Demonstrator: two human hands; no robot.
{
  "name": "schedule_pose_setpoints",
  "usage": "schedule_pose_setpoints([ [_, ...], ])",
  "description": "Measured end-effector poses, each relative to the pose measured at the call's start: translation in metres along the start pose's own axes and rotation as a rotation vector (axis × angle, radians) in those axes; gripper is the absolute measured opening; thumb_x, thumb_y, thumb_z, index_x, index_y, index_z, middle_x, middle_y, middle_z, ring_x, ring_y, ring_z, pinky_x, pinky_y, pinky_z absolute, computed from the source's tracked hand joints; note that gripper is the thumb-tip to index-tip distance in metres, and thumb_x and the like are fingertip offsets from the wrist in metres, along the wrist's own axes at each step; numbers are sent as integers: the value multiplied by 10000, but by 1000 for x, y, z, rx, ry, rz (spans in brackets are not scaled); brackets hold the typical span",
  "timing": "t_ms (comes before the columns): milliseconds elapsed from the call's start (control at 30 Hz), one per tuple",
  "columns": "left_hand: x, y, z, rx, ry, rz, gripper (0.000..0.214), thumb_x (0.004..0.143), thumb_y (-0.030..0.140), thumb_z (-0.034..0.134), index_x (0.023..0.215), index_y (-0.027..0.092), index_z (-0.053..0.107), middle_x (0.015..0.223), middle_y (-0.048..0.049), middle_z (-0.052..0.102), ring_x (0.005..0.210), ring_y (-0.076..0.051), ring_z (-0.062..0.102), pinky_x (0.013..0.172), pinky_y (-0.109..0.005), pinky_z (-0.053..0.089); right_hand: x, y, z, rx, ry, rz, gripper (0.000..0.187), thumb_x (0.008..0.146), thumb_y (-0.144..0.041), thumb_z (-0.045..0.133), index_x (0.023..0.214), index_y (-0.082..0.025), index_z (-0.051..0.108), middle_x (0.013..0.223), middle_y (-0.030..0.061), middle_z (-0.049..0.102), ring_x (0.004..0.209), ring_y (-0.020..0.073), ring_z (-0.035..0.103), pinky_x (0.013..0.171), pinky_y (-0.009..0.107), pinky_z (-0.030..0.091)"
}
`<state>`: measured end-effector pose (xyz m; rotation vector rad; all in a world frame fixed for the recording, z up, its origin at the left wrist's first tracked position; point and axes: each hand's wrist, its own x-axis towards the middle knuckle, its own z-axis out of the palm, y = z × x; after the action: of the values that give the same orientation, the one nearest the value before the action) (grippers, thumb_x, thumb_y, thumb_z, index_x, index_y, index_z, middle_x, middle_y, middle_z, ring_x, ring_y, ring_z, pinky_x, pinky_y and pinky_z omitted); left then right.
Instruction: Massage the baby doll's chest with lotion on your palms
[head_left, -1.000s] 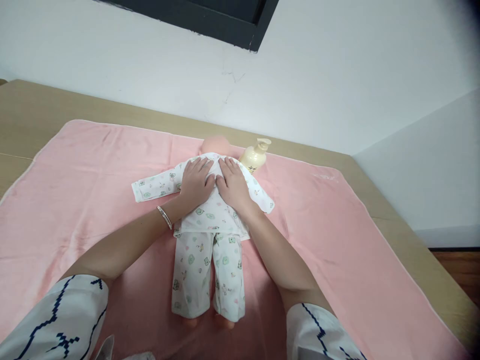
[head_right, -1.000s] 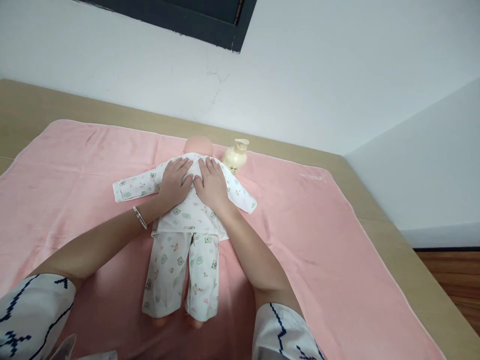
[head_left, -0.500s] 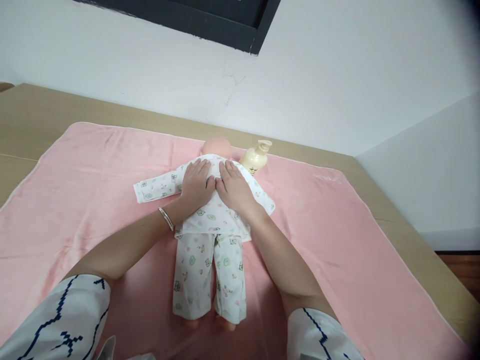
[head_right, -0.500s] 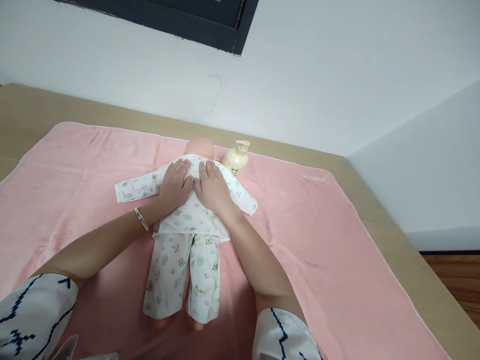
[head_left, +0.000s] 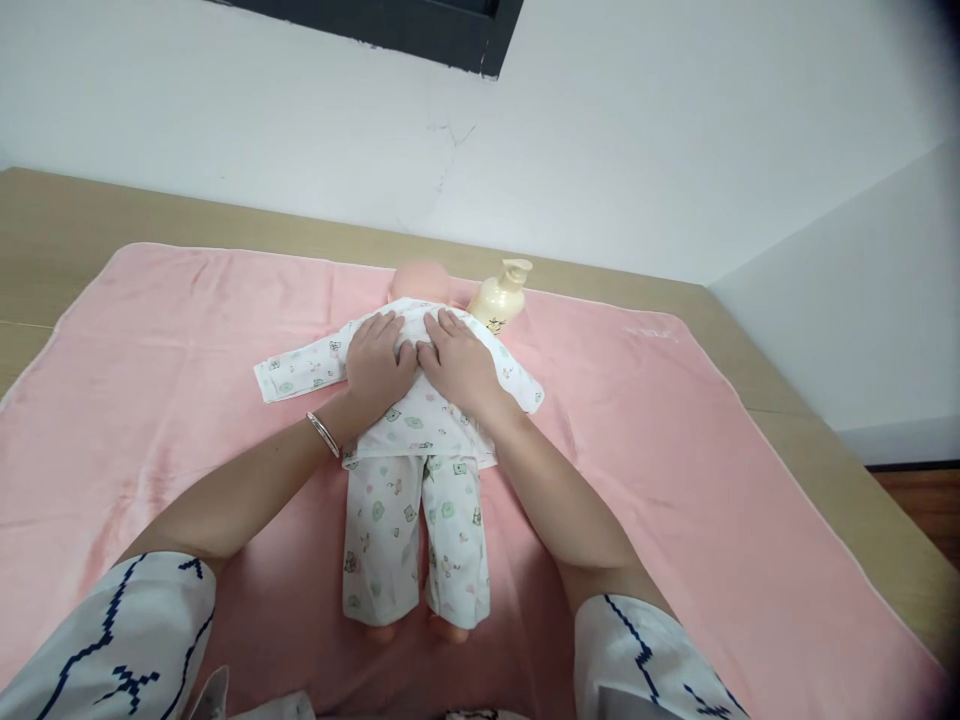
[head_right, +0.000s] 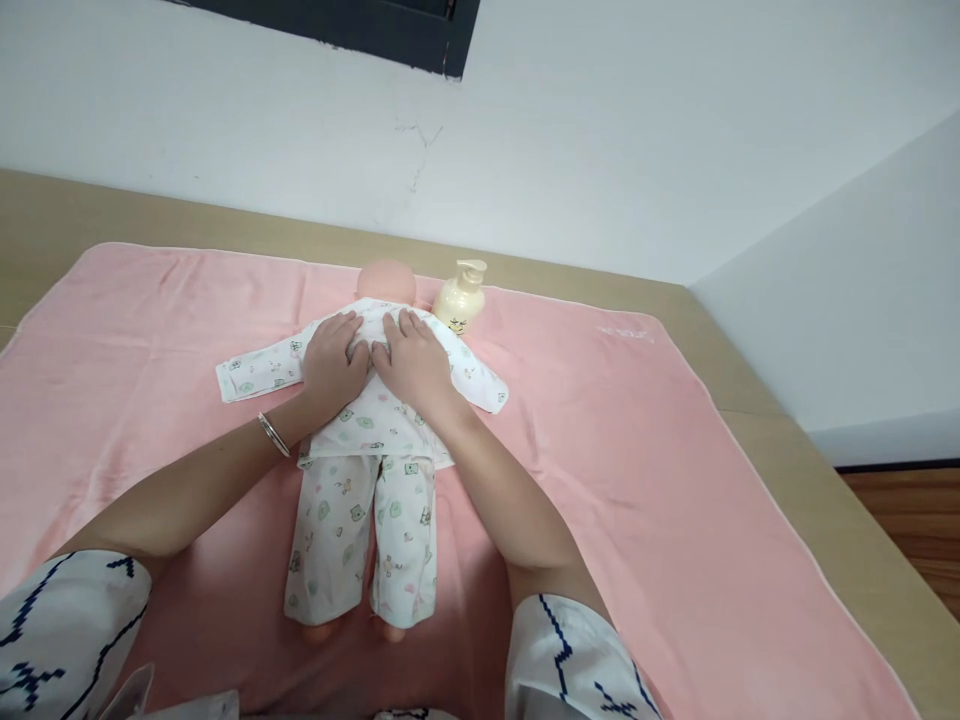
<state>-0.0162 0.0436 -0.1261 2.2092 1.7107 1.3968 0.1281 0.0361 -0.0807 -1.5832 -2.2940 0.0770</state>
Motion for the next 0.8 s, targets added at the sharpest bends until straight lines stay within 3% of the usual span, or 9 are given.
schedule_pose_setpoints([
  [167, 5, -3, 2, 44, -87, 82, 433, 889, 231, 408, 1253, 107, 606, 1351, -146, 616, 1308, -303, 525, 1148, -530, 388, 10, 15, 2, 40, -36, -52, 575, 975, -353, 415, 1489, -97, 386, 1578, 190, 344, 1480, 338, 293, 1208, 523, 266],
  [333, 1, 1, -6, 63, -48, 189, 339, 923, 246, 403, 1080, 169, 693, 1224, -86, 700, 1201, -266, 608, 1066, -474, 471, -4, -5, -3, -56, 15, -42, 468, 989, -284, 354, 1357, -50, 524, 1470, 230, 482, 1398, 351, 426, 1170, 495, 331],
  [433, -3, 2, -7, 82, 6, 157, 299, 912, 250, 433, 991, 181, 712, 1143, -83, 729, 1133, -255, 638, 1033, -463, 494, -15, -20, -5, -124, 65, -2, 469, 1006, -263, 283, 1265, -12, 582, 1403, 260, 540, 1347, 362, 488, 1135, 480, 376],
  [500, -3, 1, -6, 72, 3, 116, 309, 908, 255, 437, 1039, 159, 700, 1174, -108, 715, 1152, -257, 626, 1065, -464, 475, -17, -22, -5, -126, 88, 24, 467, 1000, -262, 302, 1276, -8, 580, 1402, 256, 548, 1342, 362, 497, 1127, 487, 388],
  [667, 3, -2, -1, 83, -121, 94, 450, 933, 281, 376, 1306, 120, 567, 1380, -151, 586, 1327, -292, 497, 1159, -509, 363, -1, 0, -2, -4, -33, 12, 590, 958, -301, 421, 1475, -20, 386, 1551, 236, 370, 1472, 353, 308, 1200, 497, 295],
  [800, 7, -1, -2, 111, -171, 189, 448, 951, 271, 340, 1306, 139, 579, 1387, -166, 568, 1313, -309, 500, 1127, -536, 369, 7, 12, 1, 29, -65, -49, 597, 946, -273, 432, 1500, -61, 356, 1589, 215, 305, 1500, 345, 236, 1221, 509, 243],
])
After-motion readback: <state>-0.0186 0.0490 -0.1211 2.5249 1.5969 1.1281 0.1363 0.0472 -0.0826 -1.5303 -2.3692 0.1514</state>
